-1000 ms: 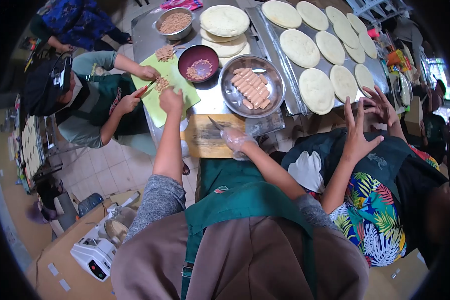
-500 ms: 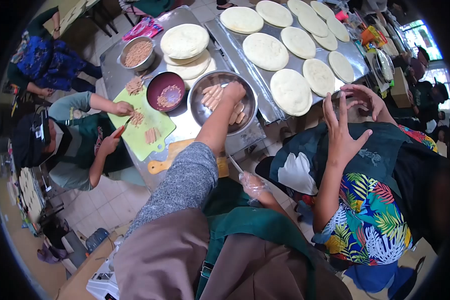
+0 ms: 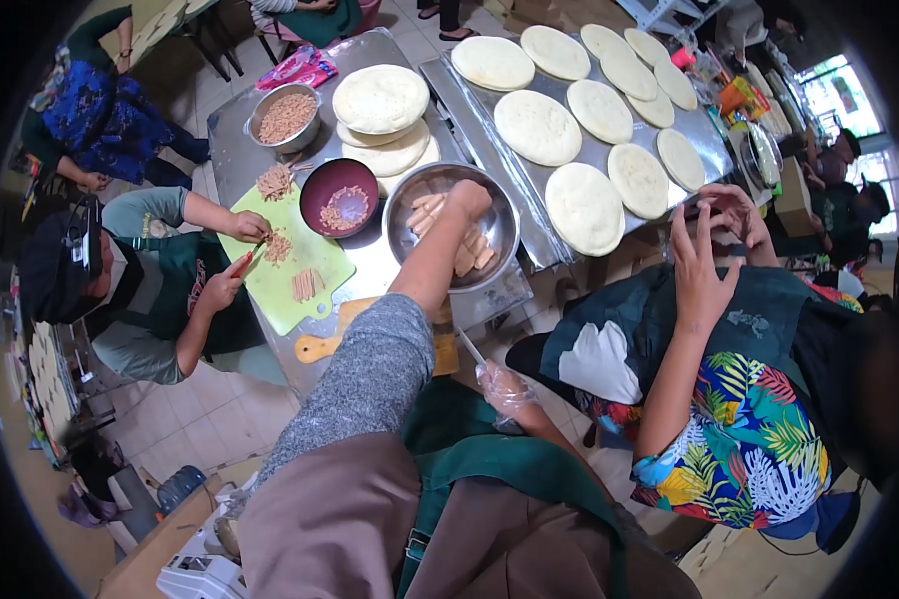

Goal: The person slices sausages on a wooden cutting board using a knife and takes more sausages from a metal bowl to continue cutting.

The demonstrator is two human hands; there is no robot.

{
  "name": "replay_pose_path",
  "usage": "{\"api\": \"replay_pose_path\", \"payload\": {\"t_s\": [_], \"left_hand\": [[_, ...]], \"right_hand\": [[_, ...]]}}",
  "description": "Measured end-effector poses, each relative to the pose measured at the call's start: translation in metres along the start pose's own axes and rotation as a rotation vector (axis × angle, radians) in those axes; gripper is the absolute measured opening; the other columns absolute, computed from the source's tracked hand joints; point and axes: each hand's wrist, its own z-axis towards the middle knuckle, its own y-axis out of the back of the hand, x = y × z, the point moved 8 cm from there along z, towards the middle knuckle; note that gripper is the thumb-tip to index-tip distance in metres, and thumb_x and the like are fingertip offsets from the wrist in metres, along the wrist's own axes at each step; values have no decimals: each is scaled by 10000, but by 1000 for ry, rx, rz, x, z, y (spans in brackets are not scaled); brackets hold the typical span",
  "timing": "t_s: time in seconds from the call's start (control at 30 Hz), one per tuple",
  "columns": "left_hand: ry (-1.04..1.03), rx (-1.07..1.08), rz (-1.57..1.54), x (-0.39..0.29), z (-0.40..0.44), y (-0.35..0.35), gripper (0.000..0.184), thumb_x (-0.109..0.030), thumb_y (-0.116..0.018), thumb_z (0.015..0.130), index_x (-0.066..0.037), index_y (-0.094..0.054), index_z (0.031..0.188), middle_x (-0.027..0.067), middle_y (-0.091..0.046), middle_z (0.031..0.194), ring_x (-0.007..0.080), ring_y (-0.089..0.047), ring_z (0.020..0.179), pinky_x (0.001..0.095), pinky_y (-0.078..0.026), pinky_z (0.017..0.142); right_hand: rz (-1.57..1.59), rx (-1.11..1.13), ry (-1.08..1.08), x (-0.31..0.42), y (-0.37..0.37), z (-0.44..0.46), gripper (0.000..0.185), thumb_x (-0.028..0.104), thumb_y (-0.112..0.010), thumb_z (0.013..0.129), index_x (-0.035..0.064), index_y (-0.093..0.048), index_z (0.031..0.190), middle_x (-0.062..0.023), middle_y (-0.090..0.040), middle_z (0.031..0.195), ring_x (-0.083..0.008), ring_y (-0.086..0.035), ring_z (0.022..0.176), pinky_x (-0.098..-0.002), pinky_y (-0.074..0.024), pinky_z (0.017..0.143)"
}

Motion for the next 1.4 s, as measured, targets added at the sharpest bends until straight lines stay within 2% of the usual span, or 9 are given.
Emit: {"api": "replay_pose_path", "payload": {"t_s": [0.13,0.2,0.23,0.37,0.47,0.6,0.83,1.03,1.4], "left_hand": [[130,-258,-37,3,-6,1,195,-139,-560,857,-132,-748,804,62,-726,833,237,-709,812,369,-568,682],[224,-572,-128,14,-33,16,137,-176,-606,819,-93,-715,817,90,-680,753,226,-676,759,378,-557,658],[283,-603,-316,20,-56,24,156,-202,-620,821,-75,-710,829,112,-682,756,233,-680,753,378,-551,654],[575,-570,-1090,7,-187,7,243,-266,-688,805,-29,-692,858,155,-683,748,247,-688,717,364,-532,648],[836,-513,-1210,-26,-288,-43,305,-286,-749,793,6,-680,854,135,-690,727,226,-686,669,335,-529,637],[1134,-504,-1238,-40,-351,-92,302,-275,-747,816,17,-676,799,116,-690,691,199,-673,607,321,-529,605],[1145,-506,-1370,-51,-354,-127,206,-180,-730,850,25,-732,844,103,-687,637,120,-647,558,269,-503,556],[1283,-537,-1696,-58,-352,-155,211,-176,-723,867,33,-741,873,76,-702,678,102,-649,562,245,-499,495],[1305,-495,-1806,-58,-350,-160,181,-156,-703,877,16,-740,834,64,-702,695,95,-646,572,229,-489,474]], "right_hand": [[58,40,-61,-14,-10,-1,398,413,-363,1009,49,-517,1055,-299,-630,982,-512,-578,978,-580,-441,833],[65,46,-63,-24,-12,-5,397,410,-360,1010,47,-517,1049,-307,-626,986,-516,-572,984,-585,-436,832],[-66,-46,9,-21,-8,-8,364,393,-359,1014,55,-490,1038,-257,-650,846,-458,-633,866,-558,-460,770],[363,16,5,-29,-22,1,242,314,-390,1019,76,-430,1012,-90,-573,577,-283,-637,584,-417,-493,612],[32,31,233,7,-24,13,233,279,-426,999,48,-438,1028,-187,-649,754,-351,-675,759,-458,-518,688],[-231,68,96,64,-26,28,229,237,-424,979,28,-474,1060,-267,-662,905,-435,-654,885,-531,-500,775],[-340,21,112,98,-48,57,251,195,-400,969,5,-517,1084,-292,-666,915,-436,-665,886,-527,-510,781],[-427,23,152,106,-55,56,253,197,-402,962,15,-530,1083,-265,-678,942,-425,-671,898,-516,-515,791],[-467,-17,170,119,-45,41,206,144,-490,912,32,-563,1069,-233,-695,909,-388,-696,869,-484,-545,767]]}}
